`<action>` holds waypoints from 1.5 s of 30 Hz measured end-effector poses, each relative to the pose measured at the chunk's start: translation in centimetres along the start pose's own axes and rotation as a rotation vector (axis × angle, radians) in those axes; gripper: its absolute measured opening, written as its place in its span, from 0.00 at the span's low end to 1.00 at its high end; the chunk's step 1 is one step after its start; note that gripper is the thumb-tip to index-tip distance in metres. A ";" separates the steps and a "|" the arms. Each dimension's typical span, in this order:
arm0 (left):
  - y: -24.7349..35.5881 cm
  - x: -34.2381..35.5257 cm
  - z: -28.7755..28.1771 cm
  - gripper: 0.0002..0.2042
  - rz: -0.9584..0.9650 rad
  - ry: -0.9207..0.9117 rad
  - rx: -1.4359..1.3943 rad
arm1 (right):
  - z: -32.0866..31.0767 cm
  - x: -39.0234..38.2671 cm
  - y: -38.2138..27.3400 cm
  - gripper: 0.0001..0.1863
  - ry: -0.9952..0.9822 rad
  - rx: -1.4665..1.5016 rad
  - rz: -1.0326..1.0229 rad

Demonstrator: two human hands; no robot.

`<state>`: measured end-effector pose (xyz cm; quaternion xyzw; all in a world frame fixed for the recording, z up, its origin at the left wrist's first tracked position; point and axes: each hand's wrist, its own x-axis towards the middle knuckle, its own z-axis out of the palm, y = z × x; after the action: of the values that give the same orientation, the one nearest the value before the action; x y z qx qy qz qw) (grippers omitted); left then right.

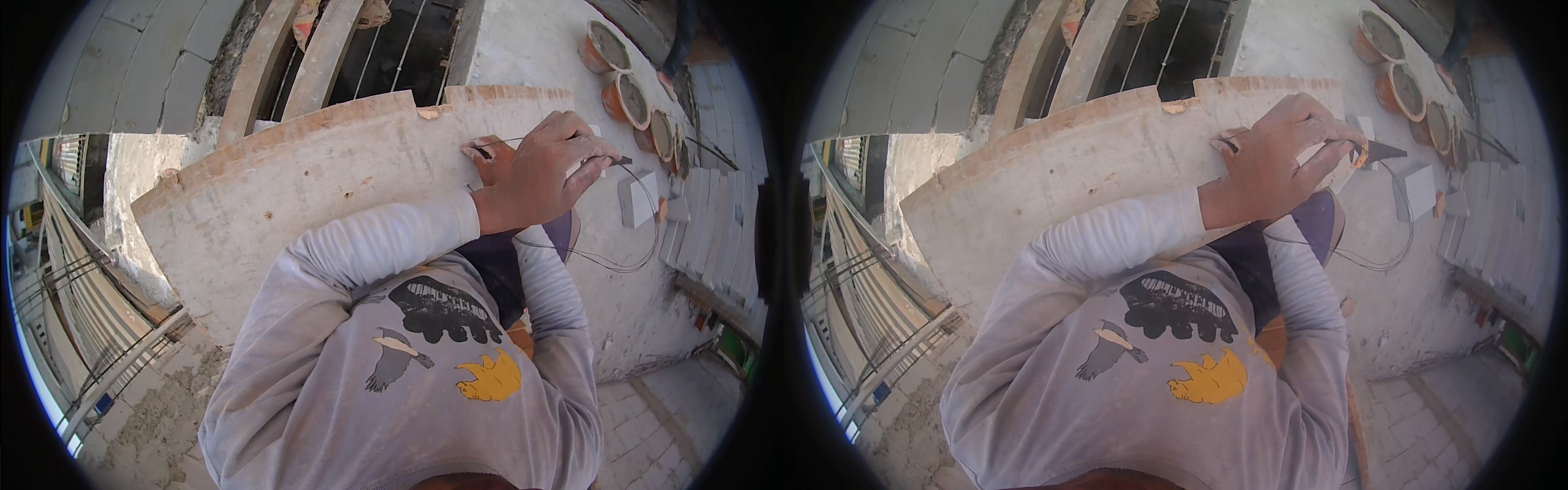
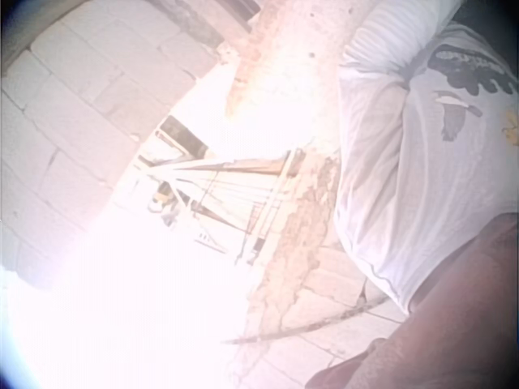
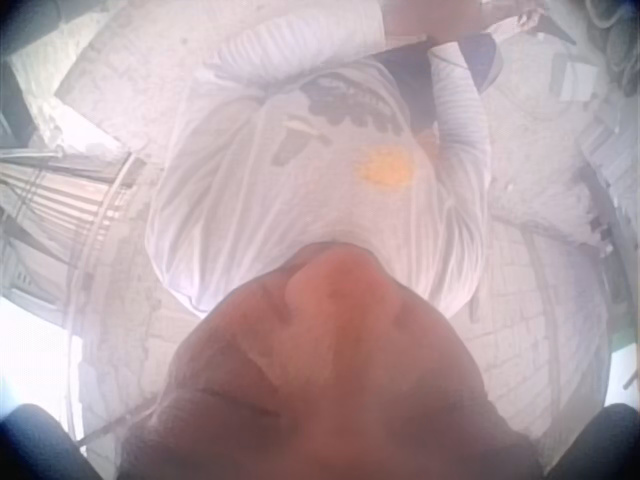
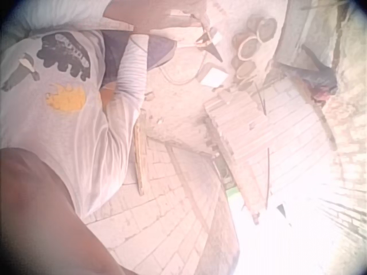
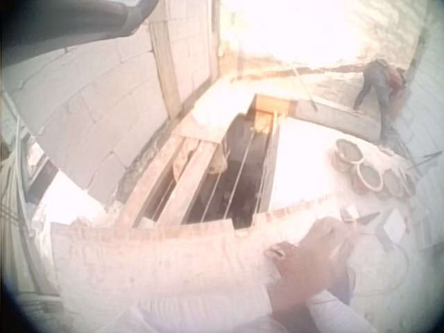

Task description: The person uses a hammer and chisel to break a ceramic tile on a wooden board, then handles a metal wire and a large curved tile piece. The person works on a rooftop construction site with buckets of cement and other materials nearby.

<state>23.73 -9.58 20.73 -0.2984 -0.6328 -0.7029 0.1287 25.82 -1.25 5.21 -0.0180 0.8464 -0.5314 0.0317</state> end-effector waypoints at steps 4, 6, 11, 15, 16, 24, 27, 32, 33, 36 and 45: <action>-1.7 2.1 -2.0 0.10 -0.091 -0.254 0.006 | -0.6 -0.7 2.3 0.15 0.187 0.065 -0.201; -2.0 2.8 -3.7 0.11 -0.132 -0.334 0.084 | -0.4 -0.7 1.4 0.16 0.201 -0.227 -0.236; -1.5 4.2 -5.8 0.13 -0.162 -0.454 0.139 | -1.3 -0.1 -1.0 0.15 0.085 -0.194 -0.078; -1.5 3.9 -6.2 0.13 -0.184 -0.495 0.148 | -0.6 -0.7 -1.2 0.11 0.148 -0.148 -0.059; -1.4 3.8 -6.2 0.13 -0.192 -0.517 0.151 | -0.1 -0.4 -0.8 0.11 0.162 -0.178 -0.062; -3.3 2.3 -6.9 0.13 -0.219 -0.612 0.257 | 0.0 -0.6 -0.9 0.11 0.096 -0.117 0.009; -3.7 2.3 -7.7 0.13 -0.254 -0.705 0.359 | -0.9 -0.7 -1.9 0.12 0.059 -0.131 -0.063; -4.5 1.3 -8.5 0.13 -0.343 -0.756 0.384 | -1.1 -2.4 -0.5 0.18 0.070 -0.162 -0.045; -5.0 0.8 -8.9 0.13 -0.332 -0.763 0.416 | -1.9 -3.3 -0.8 0.19 -0.012 -0.149 -0.024; -5.3 0.5 -10.0 0.13 -0.309 -0.773 0.498 | -3.6 -7.3 -1.9 0.22 -0.179 -0.132 0.002; -6.9 -0.5 -9.3 0.14 -0.450 -0.835 0.556 | -0.6 -7.4 0.0 0.11 0.076 -0.029 -0.028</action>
<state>17.91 -17.48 14.67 -0.3642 -0.8400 -0.3412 -0.2130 33.19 -0.25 5.69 -0.0101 0.8543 -0.5196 -0.0080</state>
